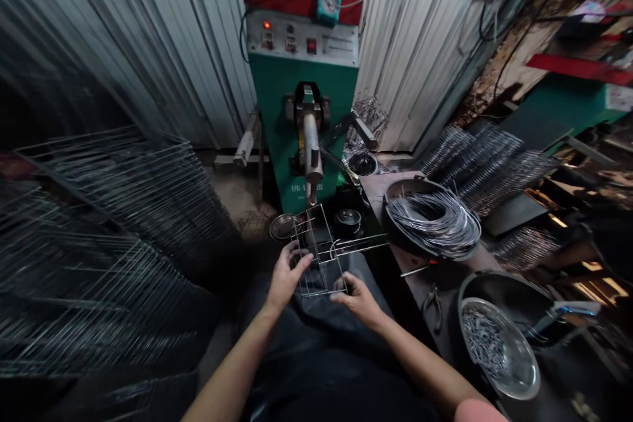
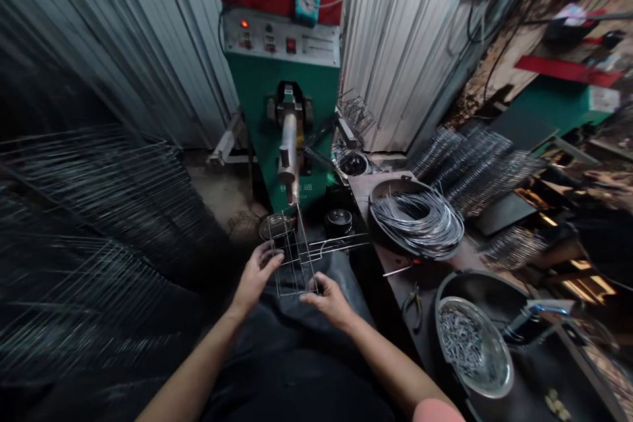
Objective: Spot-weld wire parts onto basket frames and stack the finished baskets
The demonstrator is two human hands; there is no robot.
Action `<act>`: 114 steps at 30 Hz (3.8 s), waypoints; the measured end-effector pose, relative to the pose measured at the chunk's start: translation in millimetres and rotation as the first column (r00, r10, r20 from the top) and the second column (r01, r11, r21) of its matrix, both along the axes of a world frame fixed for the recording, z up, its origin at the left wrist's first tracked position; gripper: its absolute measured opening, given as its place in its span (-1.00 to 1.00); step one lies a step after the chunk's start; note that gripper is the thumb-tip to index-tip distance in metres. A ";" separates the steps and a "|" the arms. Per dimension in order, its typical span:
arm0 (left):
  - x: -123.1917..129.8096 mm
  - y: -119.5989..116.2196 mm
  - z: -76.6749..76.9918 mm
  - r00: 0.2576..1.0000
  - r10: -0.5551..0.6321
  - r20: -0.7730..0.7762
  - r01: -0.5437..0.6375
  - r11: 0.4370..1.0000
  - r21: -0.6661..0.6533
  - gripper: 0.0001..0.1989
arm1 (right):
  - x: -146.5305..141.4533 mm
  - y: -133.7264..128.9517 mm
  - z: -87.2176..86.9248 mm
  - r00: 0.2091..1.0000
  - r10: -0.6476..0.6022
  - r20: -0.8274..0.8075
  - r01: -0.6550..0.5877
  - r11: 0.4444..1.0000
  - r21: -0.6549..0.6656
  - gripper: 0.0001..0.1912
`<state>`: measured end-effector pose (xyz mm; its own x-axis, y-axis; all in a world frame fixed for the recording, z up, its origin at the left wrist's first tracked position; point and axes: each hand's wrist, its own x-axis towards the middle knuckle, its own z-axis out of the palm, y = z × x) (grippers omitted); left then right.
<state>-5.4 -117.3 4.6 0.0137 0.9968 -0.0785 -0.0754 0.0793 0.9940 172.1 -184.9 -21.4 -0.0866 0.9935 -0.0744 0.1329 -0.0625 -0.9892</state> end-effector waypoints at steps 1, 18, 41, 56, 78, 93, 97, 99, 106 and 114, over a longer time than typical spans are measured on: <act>4.3 4.8 1.2 1.000 -0.010 -0.019 0.010 1.000 0.012 -0.49 | 2.3 -1.1 0.6 0.999 0.014 0.029 -0.015 1.000 0.018 -0.64; -13.8 45.7 16.6 0.971 0.190 0.143 -0.206 0.973 0.104 -0.36 | 34.0 143.6 76.6 0.896 0.159 0.415 -0.299 0.907 0.298 -0.89; 2.8 86.9 5.0 0.967 0.109 0.230 -0.110 0.994 -0.010 -0.26 | 35.6 226.1 65.8 0.701 0.040 0.712 -0.397 0.851 0.343 -0.72; 8.8 95.4 13.3 0.917 0.137 0.375 -0.114 0.990 -0.082 -0.30 | 41.5 241.4 55.3 0.693 0.052 0.719 -0.419 0.840 0.343 -0.71; 9.5 104.1 -2.8 0.952 0.178 0.249 -0.181 0.983 -0.008 -0.56 | 48.1 184.2 52.1 0.631 -0.277 0.725 -0.243 0.817 0.523 -0.68; 7.4 99.4 -2.0 0.943 0.218 0.249 -0.231 0.973 0.020 -0.66 | 42.4 204.3 45.7 0.774 -0.109 0.624 -0.288 0.817 0.500 -0.78; 6.1 101.9 1.0 0.948 0.214 0.236 -0.220 0.975 0.002 -0.66 | 36.6 208.3 43.2 0.793 -0.083 0.604 -0.282 0.829 0.484 -0.74; 5.6 103.9 2.0 0.945 0.225 0.238 -0.229 0.973 -0.009 -0.66 | 38.6 212.9 42.5 0.800 -0.079 0.595 -0.287 0.820 0.495 -0.73; 4.9 112.7 -0.6 0.938 0.236 0.255 -0.241 0.970 -0.010 -0.65 | 43.0 227.9 45.3 0.765 -0.074 0.640 -0.318 0.821 0.474 -0.77; 4.4 120.0 -1.4 0.931 0.242 0.273 -0.246 0.969 -0.022 -0.65 | 40.5 238.7 41.3 0.748 -0.083 0.659 -0.315 0.829 0.462 -0.78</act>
